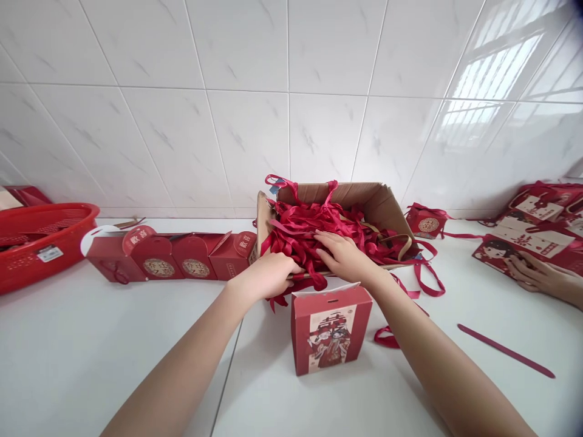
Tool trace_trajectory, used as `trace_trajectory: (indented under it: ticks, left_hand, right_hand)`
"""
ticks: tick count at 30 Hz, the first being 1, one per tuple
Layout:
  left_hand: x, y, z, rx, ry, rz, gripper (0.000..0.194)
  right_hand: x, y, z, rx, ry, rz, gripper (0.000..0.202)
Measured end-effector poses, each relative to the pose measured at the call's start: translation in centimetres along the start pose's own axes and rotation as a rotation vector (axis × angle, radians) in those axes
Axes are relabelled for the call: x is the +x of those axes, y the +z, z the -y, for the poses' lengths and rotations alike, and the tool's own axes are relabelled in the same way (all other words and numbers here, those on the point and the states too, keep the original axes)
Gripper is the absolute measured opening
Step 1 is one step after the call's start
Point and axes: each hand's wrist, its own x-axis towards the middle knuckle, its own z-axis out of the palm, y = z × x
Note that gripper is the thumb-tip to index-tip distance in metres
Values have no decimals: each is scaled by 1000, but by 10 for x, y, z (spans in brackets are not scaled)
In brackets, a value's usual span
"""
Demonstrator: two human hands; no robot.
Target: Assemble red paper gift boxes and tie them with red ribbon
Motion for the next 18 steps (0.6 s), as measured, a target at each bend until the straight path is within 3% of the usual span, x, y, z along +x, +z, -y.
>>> trace_trajectory:
  ticks: [3,7,9,12,16,18]
  left_hand:
    - [1,-1,1,3,-4,-13,37]
    - [2,-2,1,17,-39,-20,29]
    - [3,-1,2,32,-63,-52,23]
    - [6,2,5,78,-90,-147,18]
    - [11,6,12,105,-126,-239,13]
    - [14,8,15,108,-138,-269,20]
  right_hand:
    - [2,0,-2,66,-40,-201,44]
    - [1,-9,-1,265,-3,-723,27]
    - [-2,-19,2,386,79,-892,21]
    - [-10,-38,8,510,155,-1003,17]
    - [-21,-59,11,551,170,-1059,7]
    - [-25,-65,11,594,154,-1074,11]
